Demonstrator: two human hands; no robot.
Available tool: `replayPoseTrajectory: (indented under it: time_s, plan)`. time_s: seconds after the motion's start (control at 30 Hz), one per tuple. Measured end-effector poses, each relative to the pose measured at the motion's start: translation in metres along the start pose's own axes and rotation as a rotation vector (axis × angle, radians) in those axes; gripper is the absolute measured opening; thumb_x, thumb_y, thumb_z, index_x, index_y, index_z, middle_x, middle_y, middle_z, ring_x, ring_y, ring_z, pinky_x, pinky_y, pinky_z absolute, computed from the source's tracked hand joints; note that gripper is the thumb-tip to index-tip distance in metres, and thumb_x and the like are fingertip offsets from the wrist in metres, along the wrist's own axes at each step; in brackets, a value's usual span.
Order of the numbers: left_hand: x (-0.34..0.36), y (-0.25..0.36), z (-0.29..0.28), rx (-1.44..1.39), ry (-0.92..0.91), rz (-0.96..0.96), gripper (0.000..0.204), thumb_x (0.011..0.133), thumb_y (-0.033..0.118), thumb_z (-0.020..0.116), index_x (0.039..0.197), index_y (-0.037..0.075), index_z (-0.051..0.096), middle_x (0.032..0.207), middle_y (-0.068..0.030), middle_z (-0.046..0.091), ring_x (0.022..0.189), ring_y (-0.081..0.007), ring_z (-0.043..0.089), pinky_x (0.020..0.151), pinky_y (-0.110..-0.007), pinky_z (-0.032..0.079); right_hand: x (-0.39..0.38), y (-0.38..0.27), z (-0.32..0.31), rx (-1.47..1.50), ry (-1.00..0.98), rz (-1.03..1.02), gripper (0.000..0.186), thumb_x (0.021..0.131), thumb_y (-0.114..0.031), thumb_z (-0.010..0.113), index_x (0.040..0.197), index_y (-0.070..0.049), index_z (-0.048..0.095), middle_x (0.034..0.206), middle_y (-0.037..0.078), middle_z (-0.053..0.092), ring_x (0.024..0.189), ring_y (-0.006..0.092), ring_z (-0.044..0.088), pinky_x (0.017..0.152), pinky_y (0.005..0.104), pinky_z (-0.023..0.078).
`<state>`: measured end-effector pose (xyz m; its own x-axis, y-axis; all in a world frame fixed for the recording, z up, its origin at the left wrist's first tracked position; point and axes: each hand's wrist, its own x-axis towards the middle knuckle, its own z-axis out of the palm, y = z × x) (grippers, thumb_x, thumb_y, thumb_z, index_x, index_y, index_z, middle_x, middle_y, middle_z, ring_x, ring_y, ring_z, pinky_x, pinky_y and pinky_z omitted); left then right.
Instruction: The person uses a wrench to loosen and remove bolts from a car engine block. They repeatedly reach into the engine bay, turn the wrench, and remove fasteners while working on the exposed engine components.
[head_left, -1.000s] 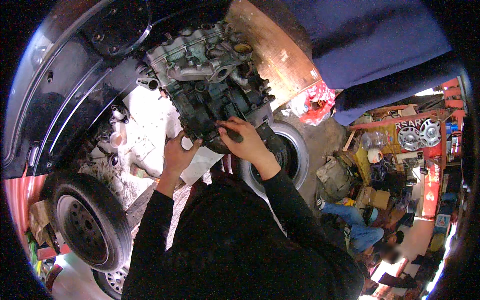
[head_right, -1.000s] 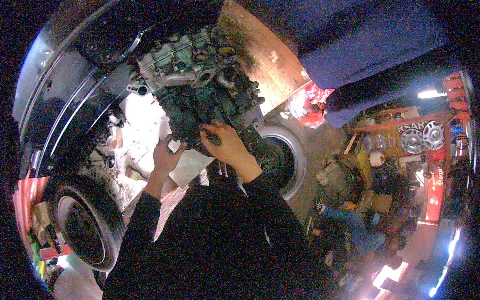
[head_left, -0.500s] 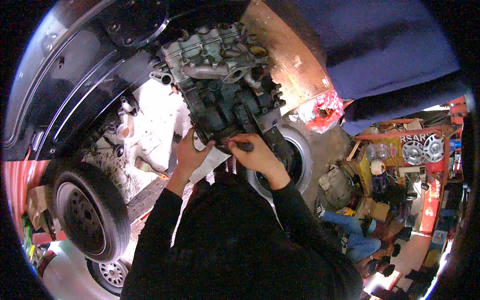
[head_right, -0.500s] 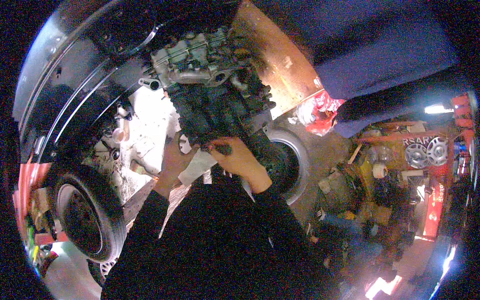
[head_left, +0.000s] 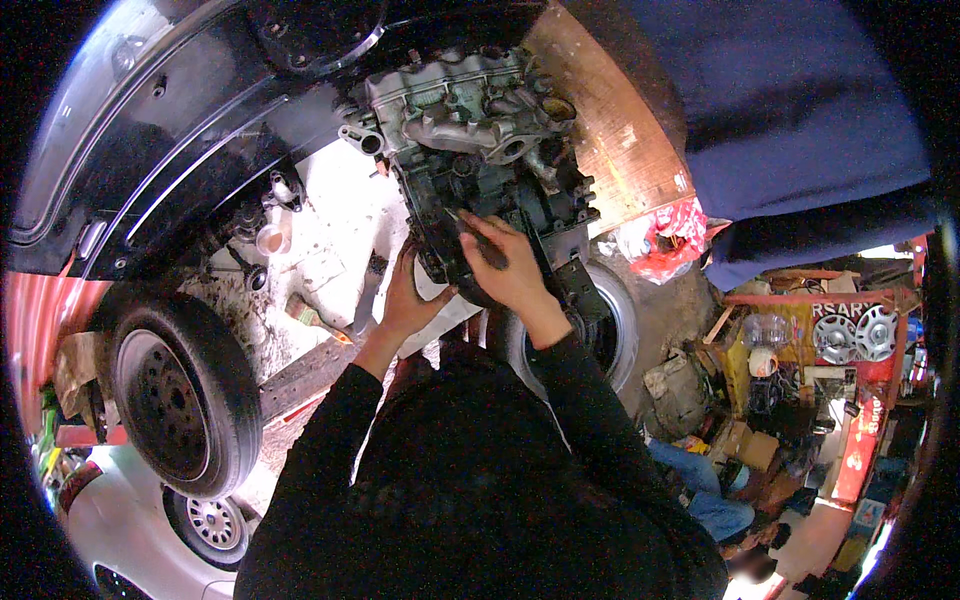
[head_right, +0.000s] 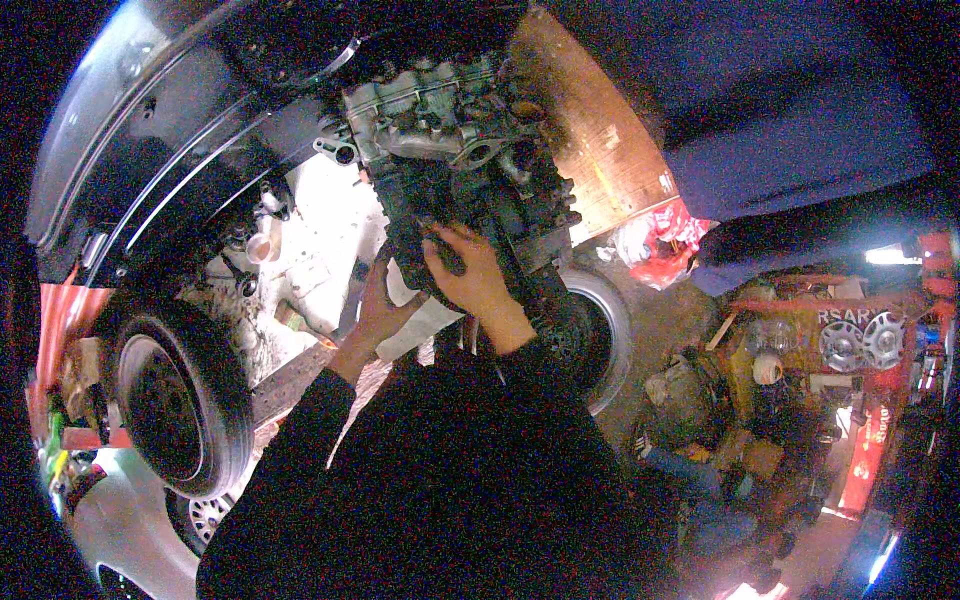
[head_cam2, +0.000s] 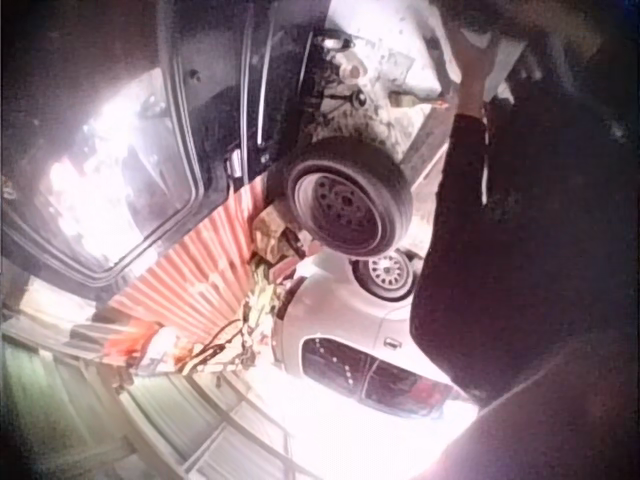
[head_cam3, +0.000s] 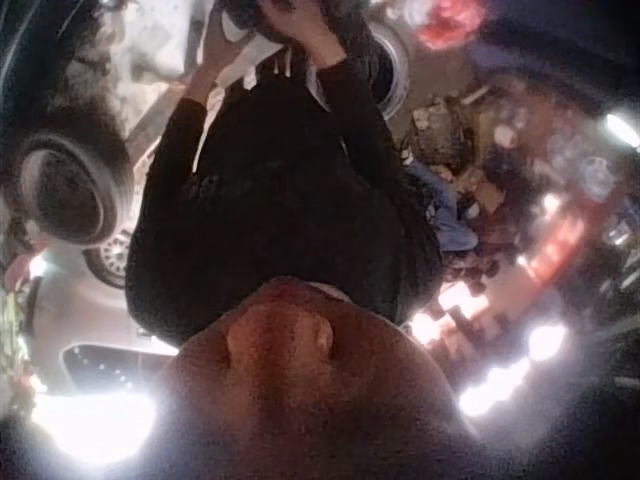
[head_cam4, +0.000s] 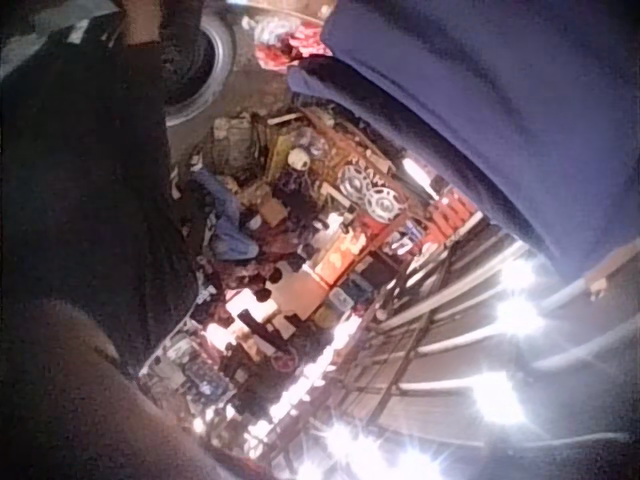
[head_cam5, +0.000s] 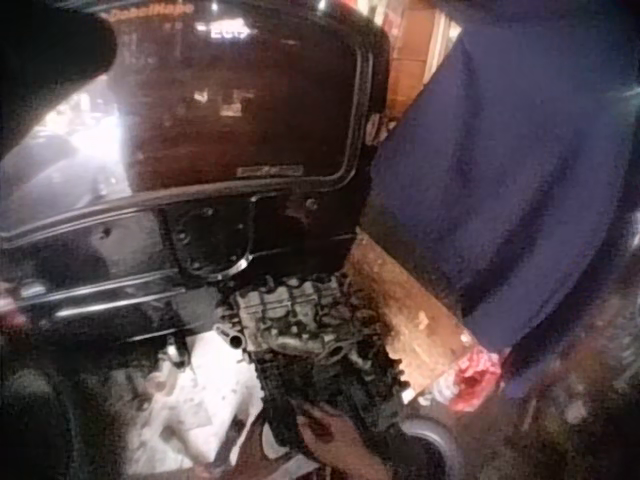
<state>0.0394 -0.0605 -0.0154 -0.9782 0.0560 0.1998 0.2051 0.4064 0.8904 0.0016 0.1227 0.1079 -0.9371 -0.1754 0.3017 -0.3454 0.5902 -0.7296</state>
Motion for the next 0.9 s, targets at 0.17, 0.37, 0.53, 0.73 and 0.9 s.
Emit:
replayPoseTrajectory:
  time_s: [0.17,0.37,0.53,0.73,0.9]
  plan:
    - [-0.021,-0.013,0.002,0.031,-0.029,-0.065,0.099,0.075,0.039,0.09,0.15,-0.002,0.039,0.156,-0.0262,0.041,0.144,-0.0417,0.042,0.118,-0.048,0.038,0.021,0.003,-0.002,0.352,-0.273,0.382,0.027,0.097,-0.021,0.068,0.117,-0.004,0.075,0.102,0.021,0.072,0.095,0.032,0.071,0.086,0.0344,0.054]
    - [-0.064,-0.056,0.003,0.186,-0.112,-0.206,0.077,0.082,0.039,0.084,0.14,0.001,0.051,0.152,-0.0245,0.047,0.139,-0.0417,0.048,0.115,-0.049,0.042,0.041,0.011,0.004,-0.081,-0.152,-0.128,0.032,0.094,-0.028,0.072,0.118,-0.008,0.075,0.111,0.014,0.074,0.098,0.0335,0.071,0.091,0.0342,0.053]
    - [-0.1,-0.088,-0.017,0.245,-0.192,-0.228,0.055,0.085,0.032,0.08,0.127,0.003,0.06,0.145,-0.0228,0.054,0.13,-0.0437,0.055,0.109,-0.05,0.047,0.062,0.001,-0.017,-0.09,-0.334,0.124,0.03,0.093,-0.03,0.072,0.116,-0.011,0.077,0.114,0.014,0.075,0.112,0.0319,0.067,0.103,0.0392,0.05]
    - [-0.117,-0.093,-0.022,0.284,-0.184,-0.197,0.048,0.085,0.031,0.08,0.121,0.003,0.063,0.134,-0.0207,0.062,0.12,-0.0412,0.062,0.101,-0.048,0.051,0.048,0.012,0.006,-0.154,-0.268,-0.094,0.028,0.094,-0.031,0.073,0.11,-0.01,0.079,0.106,0.015,0.077,0.1,0.0316,0.072,0.094,0.037,0.054]
    - [-0.057,-0.009,-0.012,0.01,0.04,-0.155,0.047,0.086,0.037,0.08,0.114,0.001,0.068,0.118,-0.0203,0.069,0.106,-0.0405,0.068,0.093,-0.046,0.055,0.063,0.009,-0.013,0.027,-0.338,0.258,0.026,0.097,-0.024,0.07,0.114,-0.006,0.077,0.103,0.011,0.077,0.098,0.0176,0.07,0.09,0.0312,0.054]
